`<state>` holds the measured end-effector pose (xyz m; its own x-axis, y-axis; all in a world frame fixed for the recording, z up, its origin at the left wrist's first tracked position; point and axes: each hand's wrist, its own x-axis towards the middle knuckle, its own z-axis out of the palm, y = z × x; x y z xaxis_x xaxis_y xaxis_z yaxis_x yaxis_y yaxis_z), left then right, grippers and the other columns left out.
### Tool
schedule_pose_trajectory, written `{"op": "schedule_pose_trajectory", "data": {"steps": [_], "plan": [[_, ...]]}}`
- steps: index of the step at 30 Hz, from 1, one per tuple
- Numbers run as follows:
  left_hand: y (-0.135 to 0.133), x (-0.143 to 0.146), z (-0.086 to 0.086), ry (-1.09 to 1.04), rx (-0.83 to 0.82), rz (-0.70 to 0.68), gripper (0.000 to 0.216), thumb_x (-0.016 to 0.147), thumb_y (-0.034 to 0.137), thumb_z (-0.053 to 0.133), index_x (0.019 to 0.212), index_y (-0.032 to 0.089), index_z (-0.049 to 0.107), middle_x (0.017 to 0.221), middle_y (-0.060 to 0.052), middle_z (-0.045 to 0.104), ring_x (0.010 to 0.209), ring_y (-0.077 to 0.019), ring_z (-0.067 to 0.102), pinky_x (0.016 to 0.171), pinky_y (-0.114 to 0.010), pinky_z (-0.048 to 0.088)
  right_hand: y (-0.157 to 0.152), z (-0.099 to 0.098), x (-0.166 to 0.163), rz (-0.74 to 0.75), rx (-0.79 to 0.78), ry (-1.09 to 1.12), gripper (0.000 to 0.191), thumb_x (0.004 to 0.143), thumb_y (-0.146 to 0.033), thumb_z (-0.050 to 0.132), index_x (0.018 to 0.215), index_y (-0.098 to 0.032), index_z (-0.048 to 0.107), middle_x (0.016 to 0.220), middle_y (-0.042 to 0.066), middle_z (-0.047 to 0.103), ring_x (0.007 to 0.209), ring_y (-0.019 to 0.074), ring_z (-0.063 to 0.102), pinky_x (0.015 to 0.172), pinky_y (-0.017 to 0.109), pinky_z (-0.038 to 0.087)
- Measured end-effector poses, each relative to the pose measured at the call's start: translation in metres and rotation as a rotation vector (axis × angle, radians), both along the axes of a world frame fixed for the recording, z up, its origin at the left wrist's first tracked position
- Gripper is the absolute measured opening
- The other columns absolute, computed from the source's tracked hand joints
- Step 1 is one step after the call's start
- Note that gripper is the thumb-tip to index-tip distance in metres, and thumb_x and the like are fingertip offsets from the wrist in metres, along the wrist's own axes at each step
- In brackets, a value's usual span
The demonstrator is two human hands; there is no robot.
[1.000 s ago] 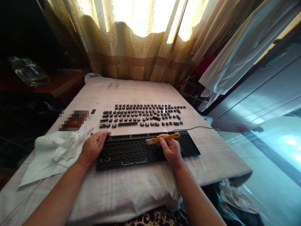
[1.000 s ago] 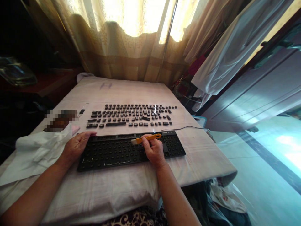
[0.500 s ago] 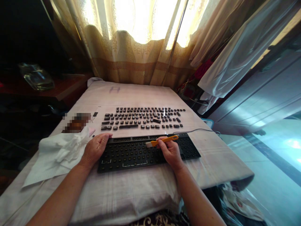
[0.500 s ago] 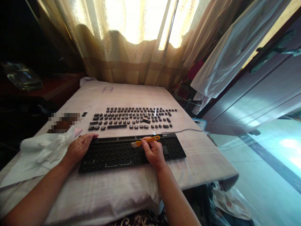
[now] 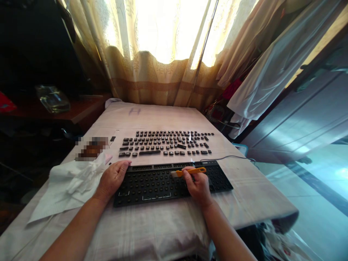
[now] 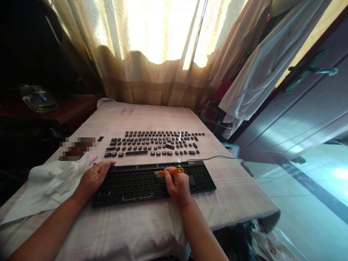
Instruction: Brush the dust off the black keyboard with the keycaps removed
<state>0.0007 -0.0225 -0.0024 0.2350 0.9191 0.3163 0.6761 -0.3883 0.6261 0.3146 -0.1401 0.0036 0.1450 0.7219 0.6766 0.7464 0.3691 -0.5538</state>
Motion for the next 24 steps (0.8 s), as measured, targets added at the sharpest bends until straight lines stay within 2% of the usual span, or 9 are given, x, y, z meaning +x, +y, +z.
{"op": "schedule_pose_trajectory", "data": {"steps": [2, 6, 12, 19, 21, 24], "plan": [[-0.003, 0.003, -0.001, -0.020, -0.001, 0.011, 0.061, 0.094, 0.066, 0.032, 0.099, 0.023, 0.075, 0.106, -0.008, 0.079, 0.105, -0.0257, 0.072, 0.101, -0.039, 0.055, -0.003, 0.000, -0.004, 0.010, 0.094, -0.087, 0.017, 0.095, -0.020, 0.055, 0.090, -0.022, 0.072, 0.081, 0.007, 0.081, 0.072, 0.0232, 0.079, 0.071, 0.032, 0.064], [-0.009, 0.011, -0.005, -0.074, 0.000, 0.014, 0.060, 0.095, 0.066, 0.034, 0.107, 0.022, 0.074, 0.114, -0.009, 0.077, 0.112, -0.0262, 0.070, 0.105, -0.040, 0.053, -0.005, -0.002, -0.008, 0.046, 0.163, -0.130, 0.016, 0.094, -0.017, 0.056, 0.094, -0.022, 0.071, 0.082, 0.007, 0.081, 0.073, 0.0229, 0.079, 0.072, 0.032, 0.065], [0.000, 0.020, -0.008, -0.104, -0.003, 0.004, 0.061, 0.095, 0.066, 0.034, 0.112, 0.022, 0.072, 0.120, -0.009, 0.075, 0.118, -0.0269, 0.067, 0.109, -0.042, 0.050, 0.009, -0.006, 0.000, 0.004, 0.101, -0.062, 0.018, 0.096, -0.020, 0.054, 0.094, -0.020, 0.072, 0.083, 0.008, 0.081, 0.071, 0.0215, 0.079, 0.072, 0.030, 0.064], [0.012, 0.026, -0.008, -0.048, 0.044, -0.027, 0.060, 0.098, 0.061, 0.030, 0.112, 0.021, 0.073, 0.116, -0.008, 0.077, 0.113, -0.0269, 0.069, 0.105, -0.043, 0.052, 0.029, -0.003, 0.007, -0.039, 0.051, -0.044, 0.023, 0.097, -0.028, 0.053, 0.091, -0.021, 0.074, 0.080, 0.006, 0.080, 0.069, 0.0208, 0.077, 0.070, 0.029, 0.062], [0.016, 0.021, -0.003, -0.028, 0.088, -0.049, 0.058, 0.099, 0.058, 0.030, 0.113, 0.021, 0.072, 0.116, -0.008, 0.077, 0.112, -0.0265, 0.069, 0.104, -0.042, 0.053, 0.033, -0.001, 0.003, -0.025, 0.055, -0.031, 0.021, 0.096, -0.027, 0.054, 0.092, -0.021, 0.075, 0.081, 0.006, 0.080, 0.069, 0.0210, 0.077, 0.070, 0.029, 0.062], [0.027, 0.008, 0.004, 0.012, 0.273, -0.044, 0.052, 0.100, 0.053, 0.033, 0.109, 0.021, 0.073, 0.112, -0.009, 0.077, 0.109, -0.0262, 0.069, 0.104, -0.042, 0.051, 0.036, 0.001, -0.004, -0.019, 0.061, -0.015, 0.022, 0.096, -0.027, 0.054, 0.092, -0.021, 0.075, 0.083, 0.007, 0.081, 0.068, 0.0207, 0.077, 0.069, 0.028, 0.061]]}}
